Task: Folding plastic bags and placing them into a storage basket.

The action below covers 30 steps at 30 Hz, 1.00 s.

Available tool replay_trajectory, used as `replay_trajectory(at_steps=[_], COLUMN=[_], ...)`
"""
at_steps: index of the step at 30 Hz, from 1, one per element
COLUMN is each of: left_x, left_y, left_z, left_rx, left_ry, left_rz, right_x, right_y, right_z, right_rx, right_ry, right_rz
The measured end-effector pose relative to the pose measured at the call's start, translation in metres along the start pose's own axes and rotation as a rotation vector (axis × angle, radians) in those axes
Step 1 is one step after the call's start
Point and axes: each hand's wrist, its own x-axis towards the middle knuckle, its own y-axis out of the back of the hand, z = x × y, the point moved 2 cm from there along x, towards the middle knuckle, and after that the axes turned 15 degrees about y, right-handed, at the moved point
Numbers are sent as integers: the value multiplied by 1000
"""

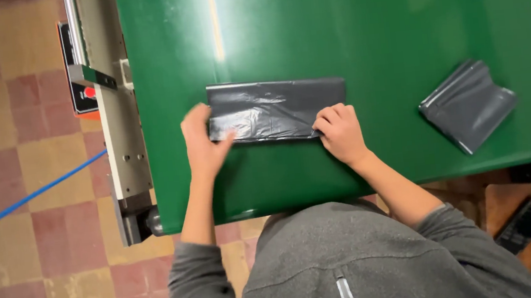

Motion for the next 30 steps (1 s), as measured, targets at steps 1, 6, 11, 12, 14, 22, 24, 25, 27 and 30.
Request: replay_trajectory(at_steps=[1, 6, 11, 12, 14, 22, 24, 25, 27, 30], left_x=[-4, -26, -64, -78, -74, 30, 33, 29, 23, -6], left_y=[5, 8, -40, -53, -67, -112, -114, -117, -125, -140], left_z=[1, -33, 19, 35, 31, -46, -39, -42, -39, -12], left_rx=[5, 1182, 1434, 1475, 1251, 198, 354, 361, 701, 859], left_ry=[-15, -862, -602, -446, -462, 655, 399, 400, -42, -237], left_rz=[-8, 7, -481, -664, -755, -913, -681, -686, -442, -211], right_x=[1, 8, -1, -5, -37, -96, -91, -89, -88, -120], right_y=[3, 26, 6, 2, -16, -63, -66, -64, -61, -100], right_z=[-1, -37, -82, -90, -87, -33, -22, -19, -9, 13], right_rx=[-9, -43, 226, 334, 355, 913, 1417, 1418, 1545, 1369], right_ry=[-5, 39, 157, 198, 183, -704, -1025, -1030, -1260, -1342], right_rz=[14, -93, -71, -72, -50, 188, 559, 567, 617, 520])
